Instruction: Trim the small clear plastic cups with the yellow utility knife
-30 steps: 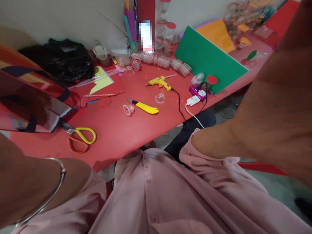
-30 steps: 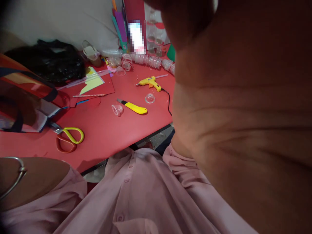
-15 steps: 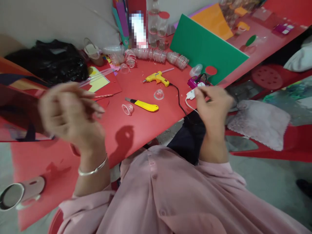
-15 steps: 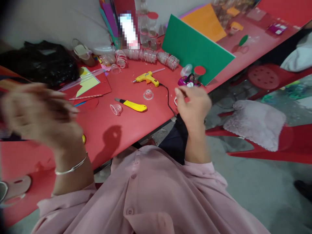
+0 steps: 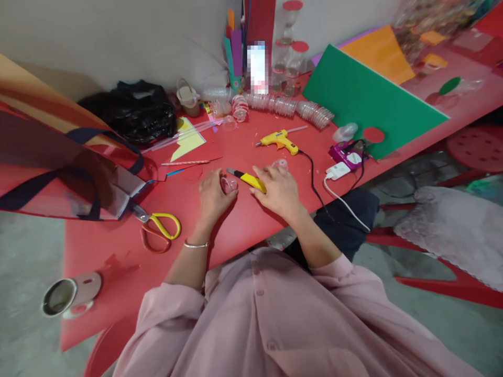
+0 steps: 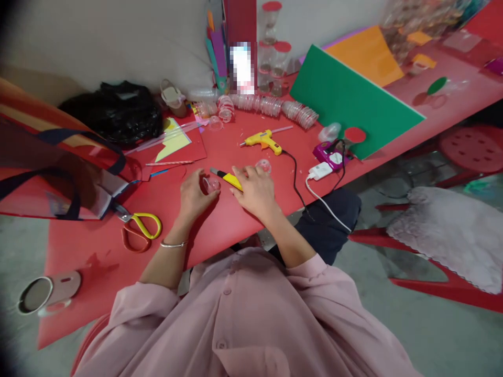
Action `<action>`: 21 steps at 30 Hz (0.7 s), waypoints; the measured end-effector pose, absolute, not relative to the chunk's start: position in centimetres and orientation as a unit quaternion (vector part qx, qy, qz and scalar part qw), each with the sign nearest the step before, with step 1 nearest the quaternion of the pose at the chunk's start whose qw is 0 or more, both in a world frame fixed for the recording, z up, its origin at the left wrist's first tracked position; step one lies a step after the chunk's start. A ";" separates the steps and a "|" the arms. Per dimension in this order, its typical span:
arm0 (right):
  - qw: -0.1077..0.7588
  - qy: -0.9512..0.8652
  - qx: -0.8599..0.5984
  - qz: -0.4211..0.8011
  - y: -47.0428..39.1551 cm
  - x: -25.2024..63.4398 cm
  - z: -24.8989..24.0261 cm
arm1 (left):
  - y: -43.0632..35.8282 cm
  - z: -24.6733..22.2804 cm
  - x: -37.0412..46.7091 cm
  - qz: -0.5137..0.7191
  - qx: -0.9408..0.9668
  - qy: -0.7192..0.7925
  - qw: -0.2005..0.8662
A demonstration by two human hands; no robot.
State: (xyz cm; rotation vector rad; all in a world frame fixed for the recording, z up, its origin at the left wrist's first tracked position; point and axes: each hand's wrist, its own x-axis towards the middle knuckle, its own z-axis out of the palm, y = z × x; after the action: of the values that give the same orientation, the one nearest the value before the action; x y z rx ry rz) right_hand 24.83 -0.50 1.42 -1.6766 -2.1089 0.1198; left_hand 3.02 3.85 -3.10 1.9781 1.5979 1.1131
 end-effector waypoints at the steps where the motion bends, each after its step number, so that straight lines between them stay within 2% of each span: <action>1: 0.198 -0.767 -0.609 0.045 -0.1 24.4 1.0 | 3.9 -3.1 3.1 0.382 0.710 0.567 0.169; 3: 0.164 -0.772 -0.611 0.058 0.6 23.7 0.4 | 4.0 -3.0 3.0 0.395 0.707 0.564 0.161; 5: 0.165 -0.767 -0.616 0.073 1.5 23.2 0.1 | 4.0 -2.8 2.8 0.436 0.684 0.557 0.179; 12: 0.351 -0.754 -0.543 0.111 6.9 20.4 0.8 | 4.9 -3.0 2.8 0.495 0.587 0.585 0.263; 17: 0.413 -0.755 -0.492 0.131 10.3 19.3 -0.4 | 7.9 -2.8 4.5 0.581 0.494 0.575 0.296; 21: 0.426 -0.745 -0.494 0.139 11.4 19.7 -1.7 | 9.9 -3.2 5.2 0.590 0.473 0.583 0.297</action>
State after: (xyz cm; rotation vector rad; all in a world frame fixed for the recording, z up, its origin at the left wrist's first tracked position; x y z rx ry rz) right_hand 19.70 11.35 -1.72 -1.2337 -1.8617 0.3485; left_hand 5.19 9.92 -3.18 1.2585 1.5491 1.5679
